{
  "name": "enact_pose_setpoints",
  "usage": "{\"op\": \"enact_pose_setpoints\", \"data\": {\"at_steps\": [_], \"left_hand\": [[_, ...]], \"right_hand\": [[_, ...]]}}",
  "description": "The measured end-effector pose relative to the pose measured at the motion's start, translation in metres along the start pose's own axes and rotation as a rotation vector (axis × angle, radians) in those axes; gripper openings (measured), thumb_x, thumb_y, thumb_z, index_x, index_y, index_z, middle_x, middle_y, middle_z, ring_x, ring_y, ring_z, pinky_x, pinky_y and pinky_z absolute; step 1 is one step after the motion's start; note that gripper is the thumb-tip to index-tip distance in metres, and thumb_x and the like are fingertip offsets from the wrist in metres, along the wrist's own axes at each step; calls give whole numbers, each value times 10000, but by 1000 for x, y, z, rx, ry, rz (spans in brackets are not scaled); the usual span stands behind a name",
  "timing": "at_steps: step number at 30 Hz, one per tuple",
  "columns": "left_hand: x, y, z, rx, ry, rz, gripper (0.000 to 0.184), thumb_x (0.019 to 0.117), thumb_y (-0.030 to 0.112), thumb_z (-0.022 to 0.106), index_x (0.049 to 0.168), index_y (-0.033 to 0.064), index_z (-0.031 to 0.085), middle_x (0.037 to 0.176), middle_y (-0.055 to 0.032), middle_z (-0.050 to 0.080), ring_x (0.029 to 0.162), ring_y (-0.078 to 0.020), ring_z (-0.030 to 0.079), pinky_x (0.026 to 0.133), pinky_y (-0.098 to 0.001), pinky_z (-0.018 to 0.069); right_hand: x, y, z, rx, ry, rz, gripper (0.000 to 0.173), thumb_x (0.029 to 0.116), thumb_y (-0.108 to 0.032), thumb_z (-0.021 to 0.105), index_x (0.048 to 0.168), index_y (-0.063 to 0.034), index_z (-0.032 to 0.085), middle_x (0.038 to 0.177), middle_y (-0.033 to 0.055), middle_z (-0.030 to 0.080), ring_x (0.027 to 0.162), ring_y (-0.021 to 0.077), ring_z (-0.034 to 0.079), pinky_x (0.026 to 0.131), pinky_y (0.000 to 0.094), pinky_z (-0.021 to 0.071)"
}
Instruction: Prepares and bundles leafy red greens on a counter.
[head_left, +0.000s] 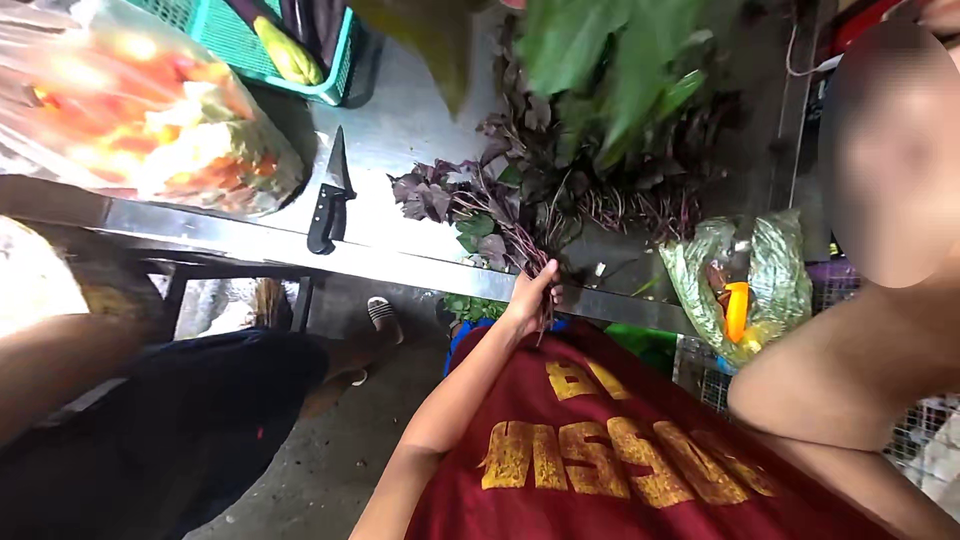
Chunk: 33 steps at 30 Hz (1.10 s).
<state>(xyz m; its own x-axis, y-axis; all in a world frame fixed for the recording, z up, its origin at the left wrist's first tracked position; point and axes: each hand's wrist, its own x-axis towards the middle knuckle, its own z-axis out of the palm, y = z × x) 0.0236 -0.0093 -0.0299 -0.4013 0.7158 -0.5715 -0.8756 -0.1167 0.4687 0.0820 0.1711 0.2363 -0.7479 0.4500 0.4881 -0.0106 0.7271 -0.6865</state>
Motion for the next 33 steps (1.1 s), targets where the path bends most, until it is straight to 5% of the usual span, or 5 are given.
{"op": "enact_pose_setpoints", "data": {"at_steps": [8,14,21,28,33], "left_hand": [[2,1,0,13,-215,133,715,765,809,656,1241,282,579,954,86,696,783,-28,659,666,-228,574],[-3,27,49,31,110,171,241,1002,133,591,1235,119,533,821,27,634,679,-45,624,632,-239,556],[-18,76,71,72,126,420,210,1012,114,584,1215,106,530,807,21,612,695,-69,613,673,-266,554],[-43,109,87,237,124,695,200,959,7,620,1133,64,540,782,24,649,686,-67,645,676,-256,574],[-39,111,74,502,143,606,159,950,-11,635,1077,55,566,807,31,687,731,-58,679,725,-259,596]], "right_hand": [[-121,49,135,-81,-478,555,276,1082,-181,489,1218,24,615,907,200,687,779,324,689,711,529,585],[-163,63,145,-106,-397,524,357,1004,-145,621,1317,12,550,778,145,661,678,274,667,662,472,576],[-132,40,152,8,-268,493,396,995,-166,619,1327,23,517,684,67,599,607,179,595,627,395,546],[-93,17,151,37,-324,382,488,953,-122,665,1352,101,493,1294,286,585,1226,399,582,1034,560,484],[-113,15,168,405,-405,703,465,1063,-112,488,1483,11,332,1005,193,630,796,245,649,719,433,570]]}}
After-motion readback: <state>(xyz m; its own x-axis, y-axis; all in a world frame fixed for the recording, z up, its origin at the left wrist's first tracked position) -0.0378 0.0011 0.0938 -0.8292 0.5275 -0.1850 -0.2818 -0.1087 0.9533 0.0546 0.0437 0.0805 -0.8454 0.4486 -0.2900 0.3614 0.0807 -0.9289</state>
